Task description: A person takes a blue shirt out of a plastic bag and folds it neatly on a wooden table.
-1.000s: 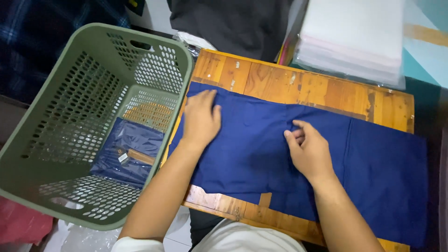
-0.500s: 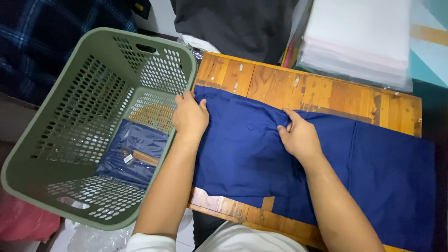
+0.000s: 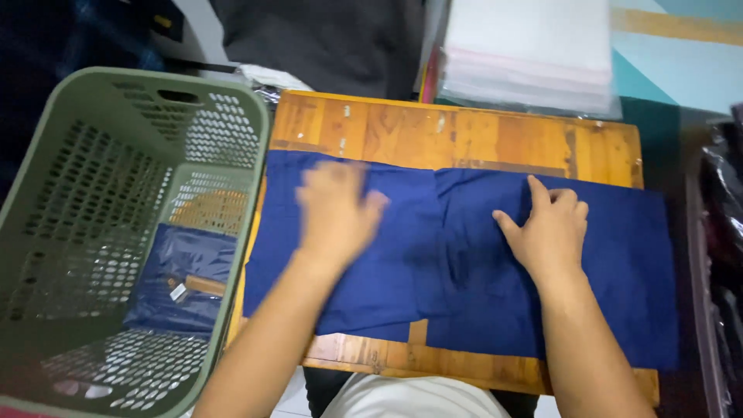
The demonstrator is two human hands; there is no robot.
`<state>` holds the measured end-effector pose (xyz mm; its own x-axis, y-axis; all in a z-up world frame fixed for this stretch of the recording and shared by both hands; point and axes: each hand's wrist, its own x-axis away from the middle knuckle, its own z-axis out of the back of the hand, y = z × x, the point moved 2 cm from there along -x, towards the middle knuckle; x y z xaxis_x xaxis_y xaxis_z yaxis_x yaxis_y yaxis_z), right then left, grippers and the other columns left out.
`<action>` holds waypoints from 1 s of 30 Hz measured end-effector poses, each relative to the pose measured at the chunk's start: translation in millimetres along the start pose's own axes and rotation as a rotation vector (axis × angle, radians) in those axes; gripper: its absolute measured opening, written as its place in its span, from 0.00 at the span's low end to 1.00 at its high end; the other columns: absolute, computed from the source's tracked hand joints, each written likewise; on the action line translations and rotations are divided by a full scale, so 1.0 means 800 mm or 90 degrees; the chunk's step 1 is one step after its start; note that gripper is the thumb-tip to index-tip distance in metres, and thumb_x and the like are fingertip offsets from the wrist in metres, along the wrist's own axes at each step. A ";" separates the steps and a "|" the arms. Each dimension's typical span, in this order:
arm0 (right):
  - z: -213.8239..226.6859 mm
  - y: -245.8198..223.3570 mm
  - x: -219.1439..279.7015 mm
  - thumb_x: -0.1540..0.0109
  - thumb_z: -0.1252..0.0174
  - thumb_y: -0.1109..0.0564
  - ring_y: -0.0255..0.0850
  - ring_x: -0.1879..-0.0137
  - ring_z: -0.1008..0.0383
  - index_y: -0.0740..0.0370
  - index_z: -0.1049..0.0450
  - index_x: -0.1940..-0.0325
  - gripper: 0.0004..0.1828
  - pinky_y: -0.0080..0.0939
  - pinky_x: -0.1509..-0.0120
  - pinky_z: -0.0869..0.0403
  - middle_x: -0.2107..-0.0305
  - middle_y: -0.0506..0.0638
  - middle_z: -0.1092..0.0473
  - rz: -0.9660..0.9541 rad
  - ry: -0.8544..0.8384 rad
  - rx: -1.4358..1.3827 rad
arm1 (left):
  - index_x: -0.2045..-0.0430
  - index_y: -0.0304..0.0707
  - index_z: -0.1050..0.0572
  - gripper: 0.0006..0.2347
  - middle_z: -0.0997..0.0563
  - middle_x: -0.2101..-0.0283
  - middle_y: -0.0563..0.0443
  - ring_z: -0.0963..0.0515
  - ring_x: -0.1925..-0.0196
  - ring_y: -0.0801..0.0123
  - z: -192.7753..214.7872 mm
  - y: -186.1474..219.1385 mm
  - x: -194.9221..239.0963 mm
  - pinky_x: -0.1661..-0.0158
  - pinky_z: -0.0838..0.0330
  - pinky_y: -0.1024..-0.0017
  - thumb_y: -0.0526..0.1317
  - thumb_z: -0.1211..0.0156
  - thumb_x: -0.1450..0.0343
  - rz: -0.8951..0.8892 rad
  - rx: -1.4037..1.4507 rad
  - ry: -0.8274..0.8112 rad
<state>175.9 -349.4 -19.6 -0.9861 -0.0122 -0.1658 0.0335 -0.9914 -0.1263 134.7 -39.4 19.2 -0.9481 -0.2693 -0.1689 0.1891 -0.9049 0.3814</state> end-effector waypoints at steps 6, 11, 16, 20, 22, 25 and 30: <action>0.009 0.048 0.027 0.41 0.34 0.55 0.61 0.40 0.29 0.59 0.32 0.27 0.37 0.62 0.45 0.23 0.47 0.64 0.32 -0.168 -0.157 -0.060 | 0.42 0.39 0.26 0.28 0.29 0.39 0.36 0.35 0.33 0.45 -0.054 0.121 0.082 0.45 0.41 0.52 0.53 0.34 0.35 -0.539 0.131 -0.388; 0.026 0.068 0.051 0.46 0.29 0.45 0.61 0.37 0.30 0.60 0.32 0.28 0.44 0.60 0.39 0.25 0.46 0.64 0.32 -0.159 -0.186 -0.072 | 0.41 0.39 0.28 0.27 0.28 0.40 0.43 0.35 0.32 0.55 -0.091 0.111 0.078 0.45 0.42 0.50 0.42 0.38 0.37 -0.482 0.004 -0.393; 0.060 0.050 0.064 0.43 0.31 0.44 0.69 0.20 0.57 0.68 0.43 0.23 0.51 0.75 0.26 0.47 0.29 0.74 0.49 -0.165 -0.305 -0.147 | 0.41 0.41 0.28 0.26 0.28 0.37 0.49 0.36 0.30 0.61 -0.084 0.100 0.076 0.47 0.41 0.52 0.38 0.42 0.38 -0.473 -0.010 -0.406; 0.018 0.084 0.072 0.39 0.37 0.53 0.67 0.23 0.46 0.74 0.33 0.31 0.35 0.65 0.23 0.44 0.34 0.74 0.39 -0.078 -0.212 -0.162 | 0.41 0.43 0.28 0.25 0.28 0.39 0.54 0.35 0.31 0.64 -0.088 0.088 0.073 0.48 0.40 0.54 0.36 0.43 0.36 -0.454 -0.006 -0.412; -0.003 0.093 0.080 0.39 0.39 0.57 0.65 0.25 0.41 0.73 0.27 0.42 0.24 0.62 0.25 0.39 0.38 0.72 0.34 -0.085 -0.160 -0.166 | 0.42 0.44 0.27 0.23 0.27 0.40 0.55 0.35 0.31 0.66 -0.085 0.088 0.069 0.48 0.39 0.56 0.36 0.43 0.36 -0.448 -0.024 -0.419; -0.007 0.091 0.085 0.39 0.41 0.61 0.62 0.30 0.33 0.71 0.21 0.55 0.12 0.58 0.32 0.30 0.45 0.68 0.27 -0.077 -0.077 -0.203 | 0.44 0.47 0.26 0.22 0.26 0.42 0.58 0.34 0.32 0.67 -0.079 0.083 0.066 0.47 0.38 0.56 0.35 0.42 0.35 -0.426 -0.075 -0.428; -0.004 0.112 0.087 0.38 0.38 0.55 0.52 0.48 0.20 0.59 0.23 0.57 0.07 0.50 0.48 0.22 0.60 0.55 0.20 -0.203 -0.019 -0.389 | 0.45 0.50 0.26 0.22 0.27 0.41 0.59 0.35 0.31 0.67 -0.063 0.060 0.055 0.45 0.35 0.54 0.38 0.37 0.36 -0.388 -0.162 -0.435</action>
<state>110.9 -438.5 -45.9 -0.9666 0.2561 -0.0032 -0.1820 -0.6956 -0.6950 114.9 -111.4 -15.3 -0.8309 0.4514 0.3253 -0.4143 -0.8922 0.1799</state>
